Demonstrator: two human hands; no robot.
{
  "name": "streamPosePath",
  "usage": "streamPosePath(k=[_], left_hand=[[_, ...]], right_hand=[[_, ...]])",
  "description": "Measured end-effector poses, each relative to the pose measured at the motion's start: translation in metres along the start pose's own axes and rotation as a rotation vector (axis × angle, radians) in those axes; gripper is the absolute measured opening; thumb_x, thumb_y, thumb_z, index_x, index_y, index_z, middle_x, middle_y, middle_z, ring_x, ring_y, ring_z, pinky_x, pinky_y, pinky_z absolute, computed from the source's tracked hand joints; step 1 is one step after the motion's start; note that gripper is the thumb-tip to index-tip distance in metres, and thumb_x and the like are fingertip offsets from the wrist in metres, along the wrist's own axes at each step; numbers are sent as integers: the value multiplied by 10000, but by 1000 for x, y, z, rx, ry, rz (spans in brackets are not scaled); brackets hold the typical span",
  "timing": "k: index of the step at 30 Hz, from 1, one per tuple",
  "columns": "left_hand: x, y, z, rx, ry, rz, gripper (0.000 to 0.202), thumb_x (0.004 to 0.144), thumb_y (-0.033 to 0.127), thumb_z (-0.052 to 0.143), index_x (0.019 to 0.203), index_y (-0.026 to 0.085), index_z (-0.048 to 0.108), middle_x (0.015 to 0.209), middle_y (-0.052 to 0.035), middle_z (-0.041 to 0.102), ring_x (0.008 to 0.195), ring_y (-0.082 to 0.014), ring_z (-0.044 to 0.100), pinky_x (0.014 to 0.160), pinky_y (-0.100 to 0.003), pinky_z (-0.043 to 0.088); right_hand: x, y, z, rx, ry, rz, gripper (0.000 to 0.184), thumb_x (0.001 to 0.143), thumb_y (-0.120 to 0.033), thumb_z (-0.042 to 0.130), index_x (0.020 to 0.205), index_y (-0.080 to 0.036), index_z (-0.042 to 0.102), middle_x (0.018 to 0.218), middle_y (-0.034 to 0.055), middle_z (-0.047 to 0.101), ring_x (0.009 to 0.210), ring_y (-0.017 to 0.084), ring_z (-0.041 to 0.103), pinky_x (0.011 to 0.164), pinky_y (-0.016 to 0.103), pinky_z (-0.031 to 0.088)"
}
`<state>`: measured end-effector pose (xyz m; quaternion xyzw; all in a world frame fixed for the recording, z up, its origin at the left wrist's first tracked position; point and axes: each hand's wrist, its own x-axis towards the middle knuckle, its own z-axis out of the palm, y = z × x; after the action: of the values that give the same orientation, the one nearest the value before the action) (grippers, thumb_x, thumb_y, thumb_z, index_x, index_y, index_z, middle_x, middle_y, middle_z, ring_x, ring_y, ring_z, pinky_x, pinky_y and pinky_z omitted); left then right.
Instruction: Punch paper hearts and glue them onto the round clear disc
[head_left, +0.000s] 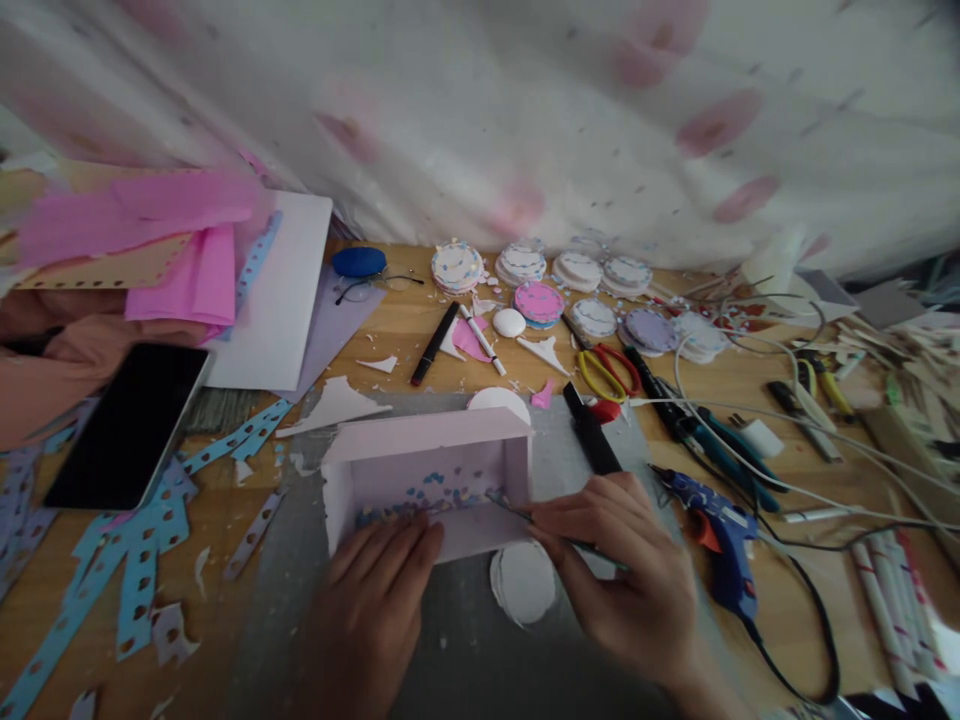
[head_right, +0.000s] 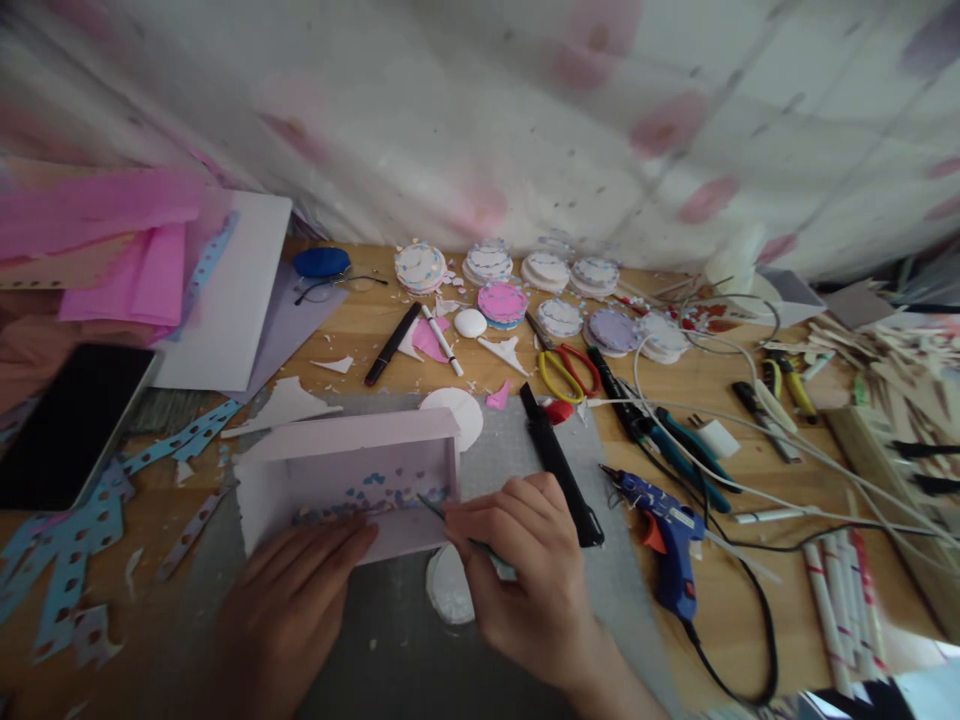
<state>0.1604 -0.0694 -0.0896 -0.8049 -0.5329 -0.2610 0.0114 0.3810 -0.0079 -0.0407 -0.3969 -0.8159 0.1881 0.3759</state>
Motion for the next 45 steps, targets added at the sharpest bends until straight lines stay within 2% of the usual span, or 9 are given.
streamPosePath(k=[7,13,17,22,25,28,32,38,45], left_hand=[[18,-9,-5,-7,-31,0,343,874,-18,443,964,171,714,844,-33,779,740,-184,710,754,-357,523],[50,-43,-4,33,-92,21,261,924,116,462,954,146,719,790,-55,765,697,-223,715,676,-372,559],[78,-55,-12,13,-95,19,356,989,178,354,1158,122,662,1053,-22,723,988,-228,689,890,-389,532],[70,3,-17,-105,-40,27,449,911,354,571,1295,130,511,1213,-107,619,1150,-253,596,985,-416,512],[46,50,-1,-296,-189,0,892,646,458,833,1362,131,414,1312,-199,555,1208,-351,551,996,-525,500],[34,68,18,-280,-310,-8,886,627,274,861,1376,154,404,1287,-187,589,1170,-366,576,972,-572,492],[42,39,22,-312,-345,21,663,729,61,686,1339,192,462,1313,-138,597,1199,-304,577,1014,-523,478],[66,-17,4,-445,-387,115,841,620,16,644,1405,246,448,1505,-98,465,1408,-295,400,1156,-495,345],[78,-13,11,-562,-64,-61,279,887,208,568,1165,204,586,1236,-109,622,1203,-258,556,1036,-457,444]], right_hand=[[-4,-3,-19,40,196,50,253,795,-9,687,924,-226,671,845,42,774,652,190,625,632,383,416],[-14,-5,-42,3,350,50,263,764,-17,728,899,-240,692,814,36,759,680,227,645,624,397,428],[-24,-4,-53,-34,380,58,239,780,-39,727,899,-242,690,829,35,757,658,212,634,622,393,434],[-36,-2,-57,-95,408,51,200,801,-67,724,884,-245,688,796,18,752,614,181,601,607,369,419],[-40,0,-54,-95,399,75,164,816,-100,718,885,-248,697,781,10,745,569,162,558,621,371,407],[-41,3,-51,-92,389,81,126,824,-123,711,874,-238,704,742,6,729,527,149,519,622,370,396],[-40,8,-48,-86,380,78,86,829,-139,700,843,-223,710,661,-3,684,522,148,511,608,348,384],[-29,21,-31,-21,405,145,54,821,-181,714,780,-215,706,654,3,669,547,151,512,595,326,386],[-5,36,1,152,429,219,37,811,-223,734,782,-210,716,659,9,658,561,152,501,560,300,408]])
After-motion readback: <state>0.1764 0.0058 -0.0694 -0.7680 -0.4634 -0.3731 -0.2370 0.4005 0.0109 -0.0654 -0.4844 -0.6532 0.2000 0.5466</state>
